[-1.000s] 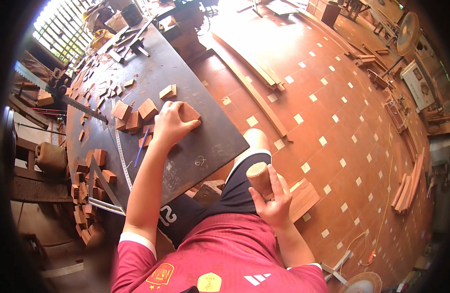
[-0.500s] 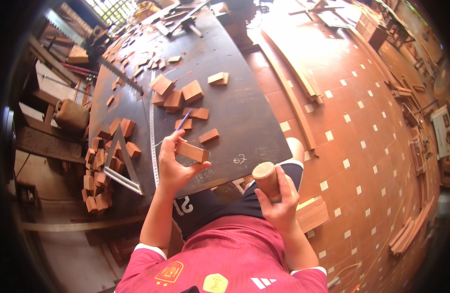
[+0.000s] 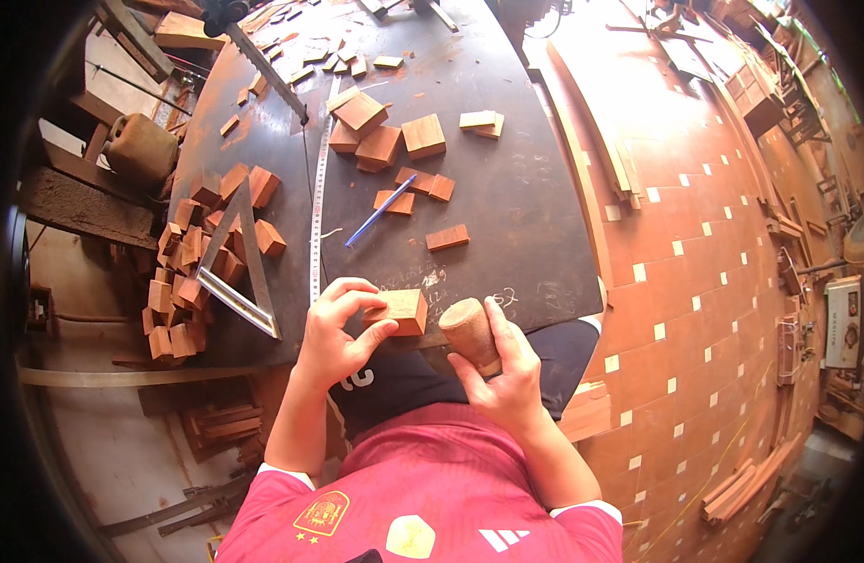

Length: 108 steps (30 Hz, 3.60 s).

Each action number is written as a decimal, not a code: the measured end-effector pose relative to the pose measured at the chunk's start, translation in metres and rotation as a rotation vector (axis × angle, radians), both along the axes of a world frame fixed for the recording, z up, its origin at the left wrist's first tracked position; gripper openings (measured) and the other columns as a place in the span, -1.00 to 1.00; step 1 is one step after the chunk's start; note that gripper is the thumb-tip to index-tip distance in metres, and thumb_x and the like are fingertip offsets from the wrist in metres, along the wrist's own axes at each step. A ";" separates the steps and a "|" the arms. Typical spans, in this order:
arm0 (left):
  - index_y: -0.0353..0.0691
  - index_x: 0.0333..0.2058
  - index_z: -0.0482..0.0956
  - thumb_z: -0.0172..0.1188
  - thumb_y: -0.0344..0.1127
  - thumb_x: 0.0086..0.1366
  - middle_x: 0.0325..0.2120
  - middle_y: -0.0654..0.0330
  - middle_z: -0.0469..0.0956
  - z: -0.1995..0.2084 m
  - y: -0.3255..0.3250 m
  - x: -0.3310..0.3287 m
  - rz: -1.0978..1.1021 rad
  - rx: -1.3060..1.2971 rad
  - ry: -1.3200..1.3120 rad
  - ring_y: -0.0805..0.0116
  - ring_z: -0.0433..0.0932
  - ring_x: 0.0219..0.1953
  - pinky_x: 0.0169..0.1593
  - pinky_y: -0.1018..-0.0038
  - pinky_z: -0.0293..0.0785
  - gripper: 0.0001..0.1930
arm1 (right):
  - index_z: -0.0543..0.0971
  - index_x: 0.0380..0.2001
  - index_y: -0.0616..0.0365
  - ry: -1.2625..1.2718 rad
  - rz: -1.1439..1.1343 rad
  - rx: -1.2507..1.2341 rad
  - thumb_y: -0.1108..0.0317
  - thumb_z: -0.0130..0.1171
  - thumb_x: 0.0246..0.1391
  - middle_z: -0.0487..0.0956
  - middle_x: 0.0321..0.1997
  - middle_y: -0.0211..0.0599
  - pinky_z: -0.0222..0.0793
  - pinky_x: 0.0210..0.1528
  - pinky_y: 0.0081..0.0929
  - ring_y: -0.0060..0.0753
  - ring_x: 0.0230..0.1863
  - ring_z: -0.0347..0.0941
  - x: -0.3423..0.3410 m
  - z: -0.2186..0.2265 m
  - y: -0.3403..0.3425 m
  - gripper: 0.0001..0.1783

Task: The person sands small rectangular wooden blocks one at a time using a cylindrical sanding block. They repeatedly rub the sanding block over the faces and edges of each piece, then place the finished block on the table and pick up the next one.

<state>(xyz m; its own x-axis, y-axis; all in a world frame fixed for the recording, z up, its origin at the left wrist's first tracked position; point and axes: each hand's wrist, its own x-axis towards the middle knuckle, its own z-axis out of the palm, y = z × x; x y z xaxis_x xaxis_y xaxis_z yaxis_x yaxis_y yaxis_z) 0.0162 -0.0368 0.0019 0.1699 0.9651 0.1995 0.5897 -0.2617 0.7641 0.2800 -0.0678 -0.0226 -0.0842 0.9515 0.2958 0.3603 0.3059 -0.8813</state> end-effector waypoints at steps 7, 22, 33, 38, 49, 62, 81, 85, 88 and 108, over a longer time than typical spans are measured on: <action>-0.27 0.13 0.65 0.70 -0.05 -0.05 0.08 0.04 0.61 0.014 0.010 -0.009 -0.192 -0.135 0.296 0.03 0.50 0.23 0.31 0.12 0.39 -0.23 | 0.44 0.39 0.38 -0.031 -0.008 -0.036 0.46 0.61 -0.06 0.67 0.03 0.16 0.59 0.10 -0.23 0.07 0.01 0.68 0.001 0.001 0.000 -0.08; -0.24 0.07 0.69 0.67 -0.09 0.00 -0.02 0.11 0.64 -0.011 -0.002 0.017 0.082 0.031 0.229 0.05 0.56 0.10 0.21 0.15 0.35 -0.33 | 0.33 0.47 0.39 -0.243 0.111 0.013 0.33 0.53 0.08 0.63 -0.06 0.20 0.65 -0.10 -0.16 0.16 -0.17 0.66 -0.029 0.013 0.023 -0.06; -0.27 0.09 0.68 0.61 -0.12 0.01 -0.02 0.10 0.62 -0.009 -0.003 0.021 0.094 0.011 0.220 0.12 0.54 0.12 0.18 0.14 0.23 -0.33 | 0.20 0.51 0.43 -0.351 0.138 0.014 0.25 0.47 0.16 0.59 -0.20 0.22 0.65 -0.27 -0.08 0.22 -0.32 0.65 -0.042 0.019 0.040 -0.01; -0.24 0.11 0.67 0.61 -0.11 0.02 -0.02 0.13 0.62 -0.013 -0.003 0.021 0.093 0.013 0.230 0.14 0.53 0.12 0.15 0.13 0.23 -0.33 | 0.22 0.49 0.45 -0.292 0.132 -0.122 0.33 0.46 0.15 0.62 -0.08 0.33 0.64 -0.07 -0.08 0.32 -0.13 0.67 -0.039 0.026 0.033 -0.05; -0.27 0.05 0.71 0.63 -0.06 0.00 -0.05 0.16 0.63 -0.006 -0.004 0.023 0.083 0.024 0.274 0.15 0.56 0.06 0.13 0.20 0.27 -0.34 | 0.22 0.48 0.50 -0.289 0.179 -0.126 0.32 0.45 0.17 0.64 -0.04 0.38 0.64 0.04 -0.08 0.33 -0.04 0.69 -0.028 0.033 0.018 -0.05; -0.25 0.08 0.67 0.61 -0.10 0.03 -0.06 0.15 0.62 -0.008 -0.003 0.024 0.087 0.021 0.279 0.15 0.54 0.09 0.12 0.16 0.25 -0.35 | 0.26 0.46 0.52 -0.264 0.125 -0.126 0.30 0.47 0.16 0.65 -0.07 0.40 0.65 -0.05 -0.13 0.34 -0.12 0.69 -0.027 0.026 0.026 -0.07; -0.29 0.08 0.68 0.62 -0.11 0.01 -0.05 0.13 0.61 -0.010 -0.005 0.027 0.137 0.025 0.274 0.13 0.55 0.06 0.13 0.19 0.27 -0.34 | 0.24 0.50 0.45 -0.377 0.083 0.008 0.25 0.46 0.15 0.60 -0.24 0.20 0.62 -0.30 -0.09 0.18 -0.36 0.63 -0.038 0.005 0.047 -0.03; -0.30 0.08 0.69 0.63 -0.12 0.00 -0.05 0.14 0.60 -0.012 -0.005 0.027 0.150 0.022 0.248 0.15 0.54 0.06 0.14 0.20 0.25 -0.33 | 0.23 0.50 0.47 -0.392 0.130 0.028 0.27 0.49 0.12 0.59 -0.25 0.17 0.64 -0.28 -0.14 0.13 -0.34 0.64 -0.027 0.011 0.031 0.00; -0.30 0.09 0.69 0.63 -0.13 -0.01 -0.04 0.14 0.60 -0.011 -0.004 0.026 0.143 0.021 0.242 0.15 0.54 0.06 0.14 0.21 0.25 -0.32 | 0.24 0.49 0.48 -0.419 0.141 0.030 0.28 0.49 0.13 0.59 -0.24 0.16 0.65 -0.28 -0.15 0.11 -0.34 0.64 -0.031 0.012 0.037 -0.01; -0.27 0.09 0.68 0.64 -0.11 -0.01 -0.04 0.16 0.61 -0.013 -0.007 0.026 0.157 0.001 0.212 0.17 0.55 0.07 0.13 0.17 0.24 -0.31 | 0.28 0.46 0.48 -0.453 0.150 0.105 0.32 0.51 0.08 0.61 -0.16 0.16 0.65 -0.32 -0.18 0.09 -0.33 0.65 -0.034 0.015 0.034 -0.03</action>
